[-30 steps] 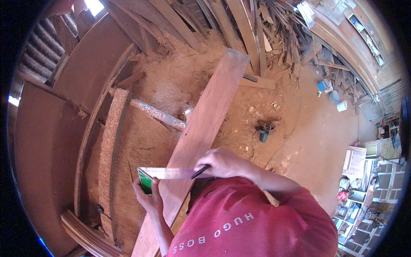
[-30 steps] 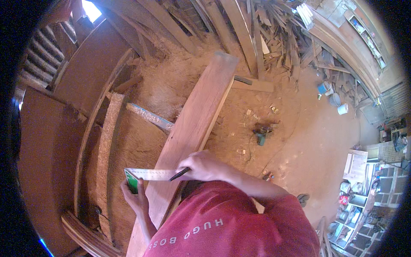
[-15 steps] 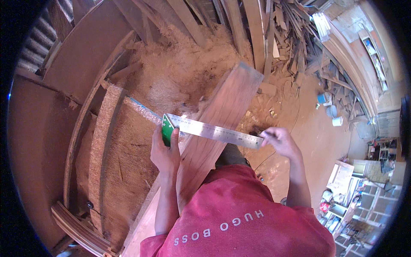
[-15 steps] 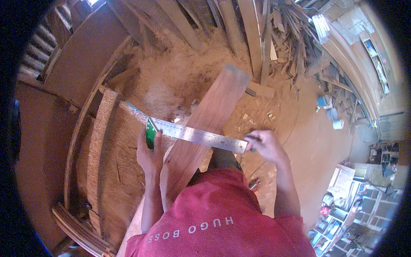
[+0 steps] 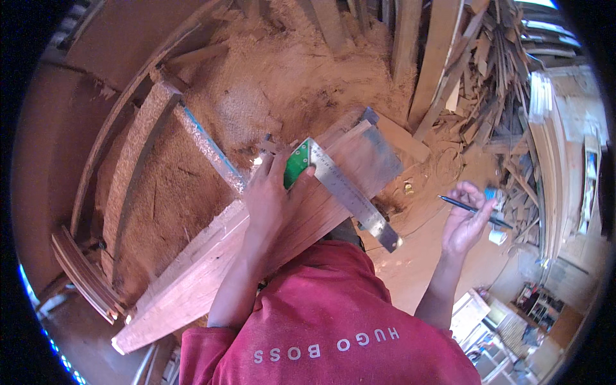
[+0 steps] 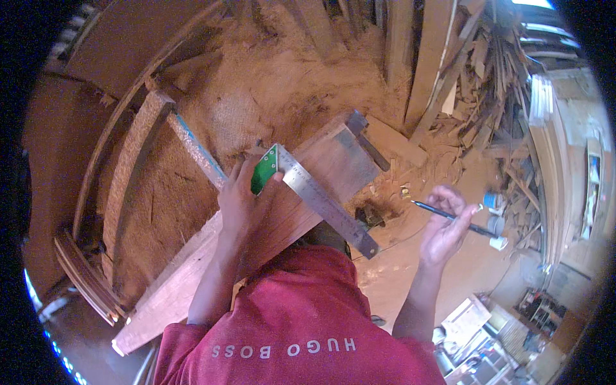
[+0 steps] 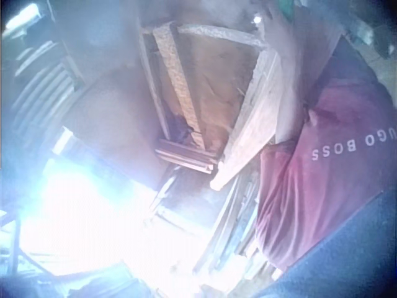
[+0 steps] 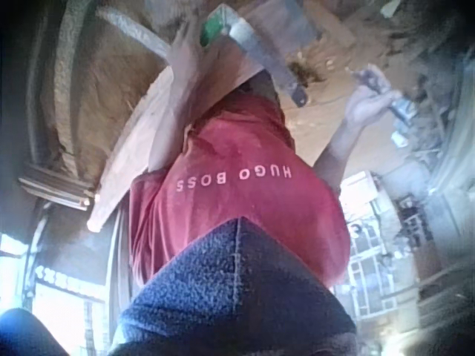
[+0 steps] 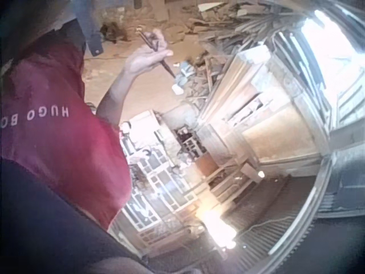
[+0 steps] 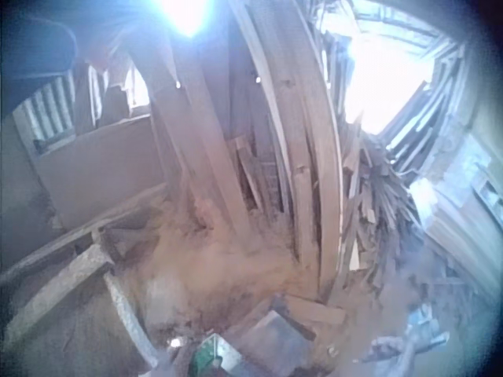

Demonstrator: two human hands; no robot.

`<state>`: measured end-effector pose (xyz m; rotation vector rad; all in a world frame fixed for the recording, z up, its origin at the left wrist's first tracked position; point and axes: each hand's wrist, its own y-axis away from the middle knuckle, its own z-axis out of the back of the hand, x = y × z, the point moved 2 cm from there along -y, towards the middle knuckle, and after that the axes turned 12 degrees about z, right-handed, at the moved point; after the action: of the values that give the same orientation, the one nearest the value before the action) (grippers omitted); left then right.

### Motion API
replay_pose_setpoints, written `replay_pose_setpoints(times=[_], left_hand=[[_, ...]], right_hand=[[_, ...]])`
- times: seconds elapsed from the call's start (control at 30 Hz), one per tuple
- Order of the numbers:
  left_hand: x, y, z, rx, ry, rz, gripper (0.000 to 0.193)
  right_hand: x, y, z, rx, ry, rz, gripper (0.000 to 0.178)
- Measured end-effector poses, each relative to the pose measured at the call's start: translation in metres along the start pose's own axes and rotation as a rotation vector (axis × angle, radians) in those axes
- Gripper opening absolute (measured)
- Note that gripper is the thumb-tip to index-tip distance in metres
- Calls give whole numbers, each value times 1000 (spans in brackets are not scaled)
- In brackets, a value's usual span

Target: The person marks lines on a wooden plank using a square and a pen, then repositions the plank and continues marking different sections.

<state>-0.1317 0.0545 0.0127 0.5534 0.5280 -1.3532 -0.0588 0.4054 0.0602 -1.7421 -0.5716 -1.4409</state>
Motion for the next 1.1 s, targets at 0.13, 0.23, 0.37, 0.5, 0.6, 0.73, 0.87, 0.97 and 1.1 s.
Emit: replay_pose_setpoints(times=[0.13,0.23,0.37,0.5,0.6,0.73,0.87,0.97,1.1], left_hand=[[-10,-21,-17,10,-8,10,53],[-16,-28,-27,-1,-66,-48,54],[-34,-24,-33,49,-149,-123,56],[-36,-23,-36,95,-152,-23,57],[-34,-22,-42,120,-151,10,59],[-47,-32,-45,225,-187,78,61],[-51,-40,-59,131,-215,-18,59],[-58,-47,-63,147,-202,-20,59],[-67,-50,-64,245,-162,46,64]], right_hand=[[-4,-9,-23,180,-159,-36,81],[-18,-6,-47,242,-188,-102,85],[-27,-7,-70,364,-162,17,70],[-35,-9,-85,450,-58,-21,59],[-39,-14,-99,504,84,-63,30],[-46,-24,-114,583,254,-16,20],[-50,-32,-120,590,312,46,15],[-52,-38,-122,572,299,76,16],[-56,-42,-123,553,249,63,15]])
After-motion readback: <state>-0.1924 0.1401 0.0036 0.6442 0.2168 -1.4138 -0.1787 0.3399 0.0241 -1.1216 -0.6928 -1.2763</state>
